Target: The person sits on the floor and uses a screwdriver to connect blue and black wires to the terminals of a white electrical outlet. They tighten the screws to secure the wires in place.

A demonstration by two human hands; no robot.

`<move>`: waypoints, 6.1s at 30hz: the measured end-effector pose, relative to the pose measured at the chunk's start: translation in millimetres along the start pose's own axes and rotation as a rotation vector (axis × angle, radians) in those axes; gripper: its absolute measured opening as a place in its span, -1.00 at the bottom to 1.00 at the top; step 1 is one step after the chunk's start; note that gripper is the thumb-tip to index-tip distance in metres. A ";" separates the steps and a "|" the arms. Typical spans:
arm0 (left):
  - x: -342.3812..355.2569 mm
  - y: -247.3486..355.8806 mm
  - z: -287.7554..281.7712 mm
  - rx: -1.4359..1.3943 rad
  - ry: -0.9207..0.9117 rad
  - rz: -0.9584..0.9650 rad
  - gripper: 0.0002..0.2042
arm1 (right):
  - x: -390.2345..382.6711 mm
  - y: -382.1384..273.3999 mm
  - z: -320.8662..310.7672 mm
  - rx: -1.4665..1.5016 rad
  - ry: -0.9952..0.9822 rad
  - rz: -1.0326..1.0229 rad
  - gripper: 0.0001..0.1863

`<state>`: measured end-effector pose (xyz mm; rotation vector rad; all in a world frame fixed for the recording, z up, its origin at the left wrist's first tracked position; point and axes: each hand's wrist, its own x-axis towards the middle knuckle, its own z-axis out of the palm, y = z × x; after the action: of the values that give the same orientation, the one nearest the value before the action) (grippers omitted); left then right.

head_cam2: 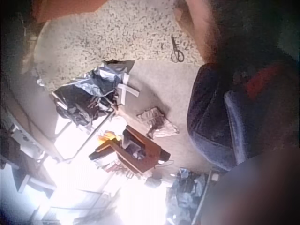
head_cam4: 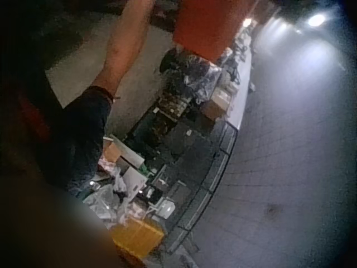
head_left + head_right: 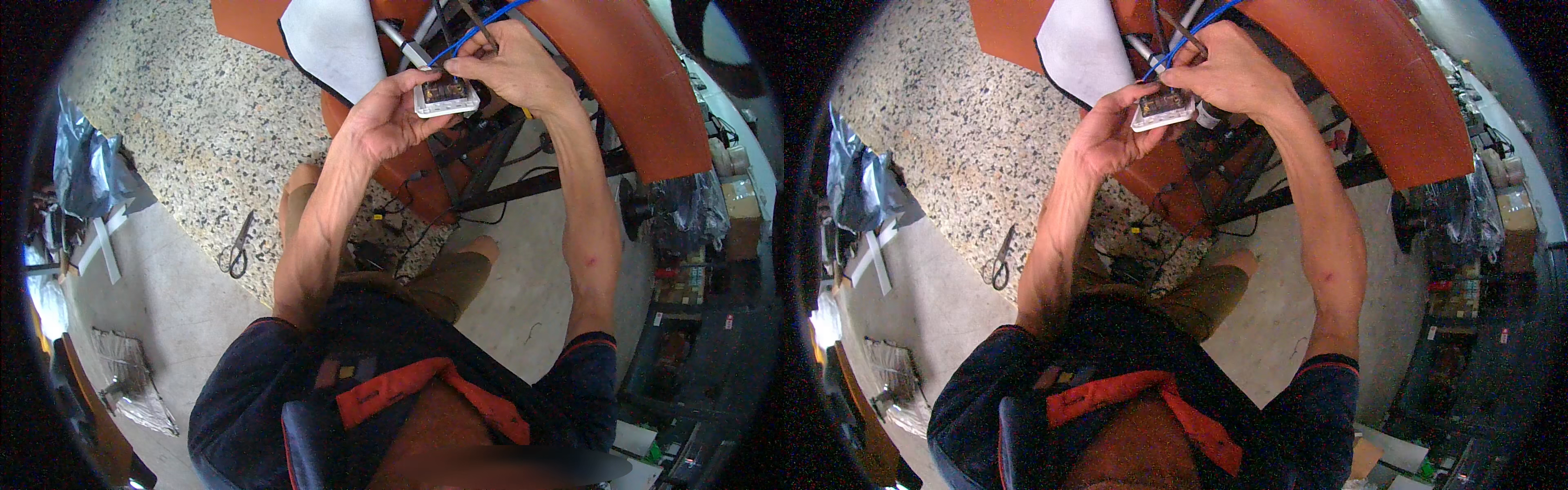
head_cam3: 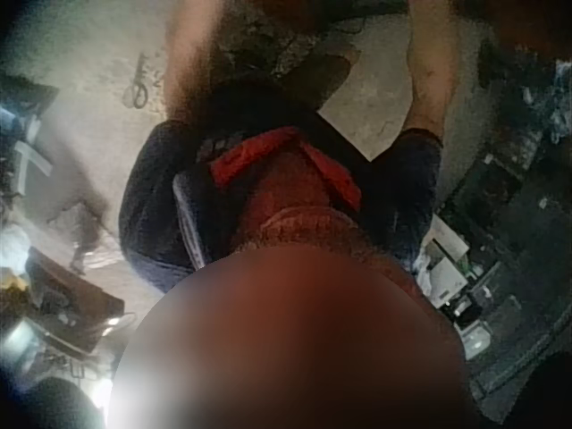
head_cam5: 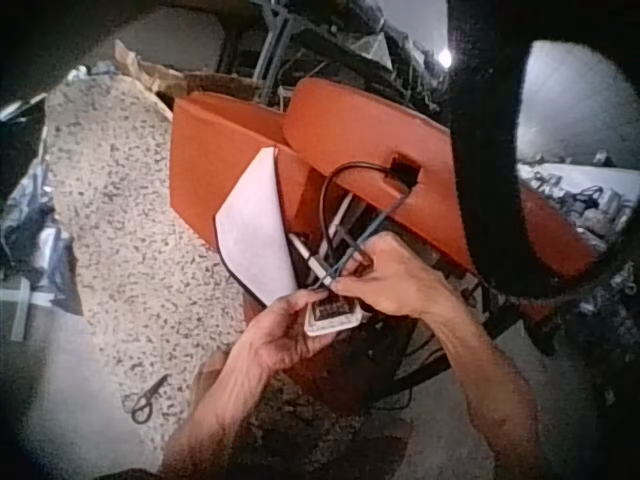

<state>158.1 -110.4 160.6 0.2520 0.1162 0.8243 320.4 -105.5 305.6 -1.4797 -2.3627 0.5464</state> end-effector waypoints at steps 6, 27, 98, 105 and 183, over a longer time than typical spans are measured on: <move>2.2 -0.5 1.9 0.013 0.012 -0.011 -0.76 | 2.0 -0.4 2.0 -0.107 0.036 0.025 -0.79; 14.7 -2.5 -14.0 -0.014 -0.032 -0.059 -0.61 | -2.5 1.9 10.8 0.150 0.119 0.019 -0.83; -39.5 -4.8 12.4 0.268 0.127 0.630 -0.72 | -11.0 -18.9 33.6 0.742 0.170 -0.021 -0.84; -43.1 -4.0 22.6 0.349 0.262 0.657 -0.70 | -14.1 -22.7 34.7 0.602 0.205 -0.104 -0.84; -0.9 -10.7 29.9 0.561 0.207 0.534 -0.71 | -18.9 4.5 -3.5 0.179 0.076 -0.082 -0.82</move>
<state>171.0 -123.3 186.6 0.7470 0.4926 1.3410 333.6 -120.2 305.6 -1.2960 -2.2408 0.6509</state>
